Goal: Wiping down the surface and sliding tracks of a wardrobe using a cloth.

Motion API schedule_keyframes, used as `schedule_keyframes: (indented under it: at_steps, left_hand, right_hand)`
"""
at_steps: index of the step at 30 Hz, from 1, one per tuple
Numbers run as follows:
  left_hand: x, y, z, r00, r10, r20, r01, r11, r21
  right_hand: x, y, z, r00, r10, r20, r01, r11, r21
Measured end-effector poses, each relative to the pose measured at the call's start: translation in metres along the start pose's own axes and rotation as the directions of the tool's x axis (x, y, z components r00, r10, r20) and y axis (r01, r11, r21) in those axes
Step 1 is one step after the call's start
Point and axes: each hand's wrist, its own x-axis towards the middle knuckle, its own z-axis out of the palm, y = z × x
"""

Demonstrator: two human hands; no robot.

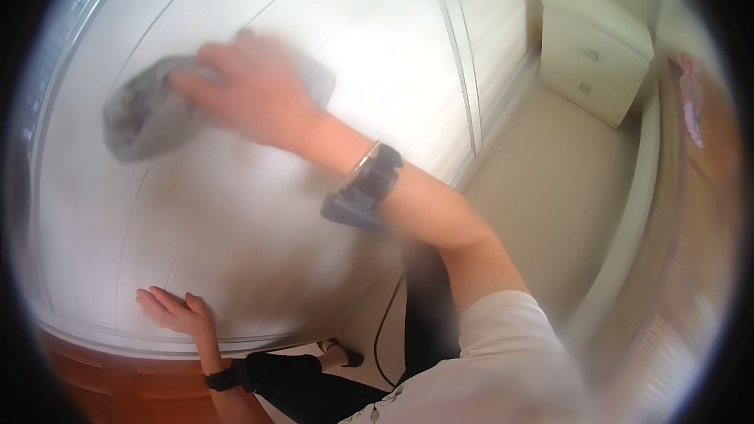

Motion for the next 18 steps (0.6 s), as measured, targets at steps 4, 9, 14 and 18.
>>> schedule_keyframes:
  at_steps: [4, 9, 14, 18]
  left_hand:
    - [0.005, 0.007, -0.006, 0.999, 0.014, 0.029, -0.014, 1.0, 0.019]
    - [0.013, 0.008, -0.008, 0.997, 0.076, -0.016, -0.074, 0.994, 0.081]
    - [0.002, 0.006, 0.004, 0.998, -0.019, -0.061, 0.028, 0.987, 0.156]
    - [0.01, 0.014, 0.0, 0.998, -0.044, -0.044, 0.049, 0.992, 0.119]
  right_hand:
    - [-0.003, 0.13, -0.025, 0.887, 0.355, -0.296, -0.381, 0.924, -0.033]
    - [-0.143, 0.216, -0.033, 0.596, 0.665, -0.451, -0.729, 0.683, 0.042]
    - [-0.287, 0.211, -0.029, 0.431, 0.748, -0.505, -0.831, 0.547, 0.1]
    - [-0.412, 0.195, -0.021, -0.024, 0.887, -0.461, -0.999, -0.042, -0.028]
